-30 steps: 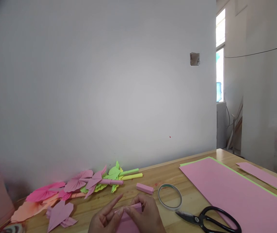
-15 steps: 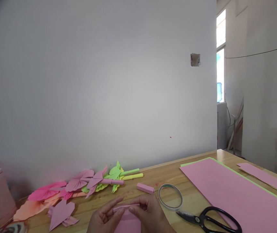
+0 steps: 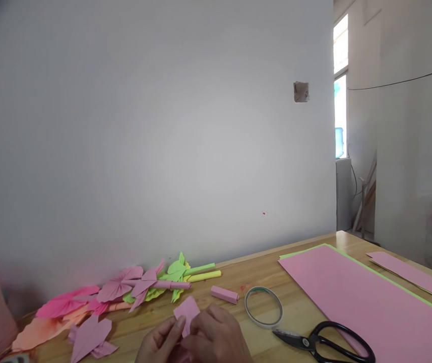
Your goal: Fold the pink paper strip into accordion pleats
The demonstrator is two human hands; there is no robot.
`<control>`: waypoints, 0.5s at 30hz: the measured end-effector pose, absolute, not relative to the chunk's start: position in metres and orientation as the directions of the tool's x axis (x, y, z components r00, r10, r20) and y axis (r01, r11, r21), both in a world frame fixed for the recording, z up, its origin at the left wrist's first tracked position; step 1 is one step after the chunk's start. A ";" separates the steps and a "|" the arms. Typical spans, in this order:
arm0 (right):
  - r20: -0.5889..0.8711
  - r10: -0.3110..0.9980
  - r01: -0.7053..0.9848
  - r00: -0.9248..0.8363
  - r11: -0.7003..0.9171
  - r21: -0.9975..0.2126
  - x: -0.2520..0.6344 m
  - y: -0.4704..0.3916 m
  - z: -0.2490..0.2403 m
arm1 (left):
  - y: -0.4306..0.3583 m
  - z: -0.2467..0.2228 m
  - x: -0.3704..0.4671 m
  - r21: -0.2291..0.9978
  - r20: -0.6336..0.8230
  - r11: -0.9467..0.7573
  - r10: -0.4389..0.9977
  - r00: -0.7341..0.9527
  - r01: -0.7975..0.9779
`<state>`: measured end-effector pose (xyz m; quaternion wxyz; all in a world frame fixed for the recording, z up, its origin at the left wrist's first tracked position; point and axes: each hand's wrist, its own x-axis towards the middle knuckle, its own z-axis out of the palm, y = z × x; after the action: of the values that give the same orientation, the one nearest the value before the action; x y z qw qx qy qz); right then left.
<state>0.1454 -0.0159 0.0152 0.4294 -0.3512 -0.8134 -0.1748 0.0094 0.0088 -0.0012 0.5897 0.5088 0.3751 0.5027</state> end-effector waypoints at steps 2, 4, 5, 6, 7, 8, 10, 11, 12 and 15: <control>0.809 0.460 0.693 -0.365 0.715 -0.095 0.147 -0.013 0.012 | 0.008 0.002 0.008 0.980 0.139 -0.105 0.969 0.202 -0.168; 0.814 0.507 0.680 -0.283 0.704 -0.203 0.150 -0.011 0.009 | 0.006 0.006 0.006 0.981 0.194 -0.185 0.960 0.204 -0.058; 0.807 0.542 0.673 -0.232 0.689 -0.269 0.152 -0.011 0.007 | 0.006 0.008 0.006 0.982 0.189 -0.188 0.957 0.221 -0.028; 0.785 0.592 0.660 -0.185 0.666 -0.347 0.152 -0.010 0.006 | 0.006 0.009 0.006 0.986 0.169 -0.166 0.955 0.243 -0.032; 0.741 0.655 0.644 -0.149 0.633 -0.430 0.152 -0.010 0.004 | 0.006 0.009 0.006 0.989 0.143 -0.130 0.953 0.268 -0.067; 0.683 0.720 0.631 -0.121 0.587 -0.507 0.151 -0.010 0.003 | 0.006 0.009 0.007 0.989 0.122 -0.090 0.950 0.289 -0.121; 0.557 0.827 0.609 -0.080 0.483 -0.629 0.147 -0.011 0.001 | 0.005 0.008 0.008 0.973 0.127 -0.062 0.948 0.291 -0.222; 0.509 0.858 0.590 -0.070 0.447 -0.673 0.145 -0.011 0.001 | 0.005 0.007 0.009 0.970 0.142 -0.076 0.950 0.280 -0.233; 0.478 0.876 0.560 -0.066 0.429 -0.709 0.143 -0.011 0.001 | 0.004 0.007 0.009 0.972 0.158 -0.105 0.952 0.260 -0.209; 0.440 0.893 0.395 -0.097 0.441 -0.806 0.140 -0.013 0.004 | 0.003 0.007 0.008 0.964 0.259 -0.267 0.942 0.211 0.008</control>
<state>0.1401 -0.0133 0.0036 0.4869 -0.4631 -0.6952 0.2553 0.0083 0.0025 0.0074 0.4692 0.6209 0.3827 0.4979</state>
